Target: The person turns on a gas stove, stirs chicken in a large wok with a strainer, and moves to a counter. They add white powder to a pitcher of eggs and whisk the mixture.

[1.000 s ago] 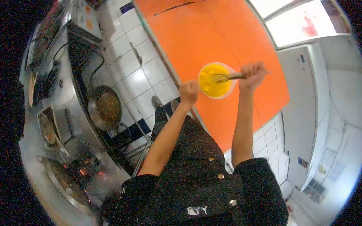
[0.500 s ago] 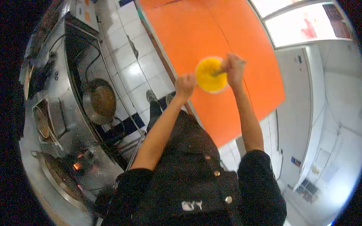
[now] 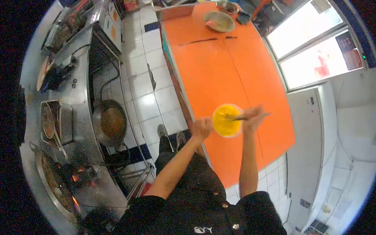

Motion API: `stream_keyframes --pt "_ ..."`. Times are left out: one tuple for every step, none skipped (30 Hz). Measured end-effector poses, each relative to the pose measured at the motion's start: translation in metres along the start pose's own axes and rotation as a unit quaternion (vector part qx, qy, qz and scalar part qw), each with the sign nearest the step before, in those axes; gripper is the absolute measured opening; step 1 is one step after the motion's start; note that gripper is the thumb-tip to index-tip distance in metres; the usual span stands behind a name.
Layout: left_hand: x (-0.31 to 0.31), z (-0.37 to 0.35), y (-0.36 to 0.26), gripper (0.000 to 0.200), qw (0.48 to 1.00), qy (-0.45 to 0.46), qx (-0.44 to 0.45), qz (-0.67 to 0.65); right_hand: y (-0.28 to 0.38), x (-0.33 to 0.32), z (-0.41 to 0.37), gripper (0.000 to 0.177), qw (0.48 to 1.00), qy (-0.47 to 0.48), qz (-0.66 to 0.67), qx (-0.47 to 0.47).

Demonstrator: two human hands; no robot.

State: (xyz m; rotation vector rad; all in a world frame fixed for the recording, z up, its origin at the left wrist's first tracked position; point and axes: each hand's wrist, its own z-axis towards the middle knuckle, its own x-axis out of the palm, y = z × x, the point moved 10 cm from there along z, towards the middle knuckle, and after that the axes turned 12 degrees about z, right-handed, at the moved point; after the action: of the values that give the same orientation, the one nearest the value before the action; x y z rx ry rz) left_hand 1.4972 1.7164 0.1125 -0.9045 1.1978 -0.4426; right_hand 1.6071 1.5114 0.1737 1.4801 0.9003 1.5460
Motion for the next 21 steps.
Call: stream_keyframes --pt "-0.004 -0.004 -0.007 0.044 1.000 -0.012 0.013 -0.008 0.003 -0.010 -0.010 0.029 0.997 -0.072 -0.009 -0.012" --pt "0.000 -0.012 -0.013 0.044 1.000 -0.002 0.018 -0.012 0.021 -0.020 -0.015 0.029 0.996 -0.082 -0.013 -0.017" --pt "0.007 -0.009 -0.007 0.044 0.999 0.030 -0.002 -0.029 0.032 -0.013 -0.004 0.027 0.998 -0.030 0.049 0.001" --pt "0.010 -0.008 0.001 0.044 0.997 0.059 -0.027 -0.046 0.037 0.006 0.001 0.026 0.993 0.025 0.111 0.022" --pt "0.014 -0.013 0.013 0.044 0.997 0.060 -0.035 -0.042 0.020 0.011 -0.004 0.026 0.993 0.024 0.112 0.031" --pt "0.011 -0.008 0.014 0.045 1.000 0.005 0.006 0.018 -0.001 0.008 -0.006 0.027 1.000 -0.012 0.007 0.011" --pt "0.016 -0.021 0.005 0.047 0.996 -0.031 0.051 0.071 -0.011 -0.017 -0.015 0.028 0.992 -0.067 -0.108 -0.008" --pt "0.020 -0.036 -0.003 0.047 0.997 -0.005 0.053 0.060 -0.006 -0.008 0.002 0.032 0.912 0.120 -0.365 -0.147" --pt "0.012 -0.020 -0.010 0.040 0.996 0.025 0.065 0.053 0.013 -0.006 0.010 0.032 0.909 0.123 -0.367 -0.154" --pt "0.009 -0.015 -0.012 0.033 0.995 0.058 0.069 0.049 0.034 -0.006 0.011 0.033 0.990 0.098 -0.070 -0.075" --pt "0.013 -0.014 -0.006 0.033 0.995 0.057 0.062 0.048 0.033 -0.006 0.011 0.034 0.970 0.060 0.233 0.016" --pt "0.005 -0.010 -0.009 0.030 0.994 -0.016 0.091 0.056 0.022 0.008 0.011 0.034 0.970 0.063 0.234 0.018" --pt "0.000 -0.017 -0.015 0.027 0.988 -0.075 0.124 0.062 0.001 0.030 -0.004 0.037 0.986 0.088 0.131 0.048" --pt "0.005 -0.021 -0.021 0.027 0.988 -0.066 0.128 0.052 -0.008 0.036 -0.014 0.041 0.991 0.110 0.019 0.077" --pt "0.011 -0.016 -0.019 0.029 0.986 -0.035 0.126 0.105 0.005 0.032 -0.007 0.041 0.991 0.114 0.015 0.075" --pt "0.017 -0.016 -0.013 0.031 0.980 0.001 0.120 0.159 0.031 0.015 -0.002 0.042 0.991 0.054 0.112 0.041" --pt "0.017 -0.009 -0.007 0.031 0.981 -0.006 0.113 0.158 0.045 0.005 0.006 0.043 0.978 0.000 0.208 0.007" --pt "0.015 -0.008 -0.009 0.031 0.972 -0.039 0.132 0.191 0.032 0.011 0.008 0.043 0.979 0.001 0.205 0.013" --pt "0.014 -0.023 -0.018 0.030 0.961 -0.055 0.160 0.219 0.013 0.027 -0.005 0.043 0.994 0.053 0.090 0.039" --pt "0.018 -0.037 -0.026 0.030 0.963 -0.040 0.161 0.210 0.002 0.035 -0.017 0.043 0.992 0.107 -0.028 0.068" --pt "0.018 -0.023 -0.017 0.025 0.984 -0.016 0.118 0.135 0.014 0.038 -0.007 0.043 0.990 0.120 -0.027 0.067"
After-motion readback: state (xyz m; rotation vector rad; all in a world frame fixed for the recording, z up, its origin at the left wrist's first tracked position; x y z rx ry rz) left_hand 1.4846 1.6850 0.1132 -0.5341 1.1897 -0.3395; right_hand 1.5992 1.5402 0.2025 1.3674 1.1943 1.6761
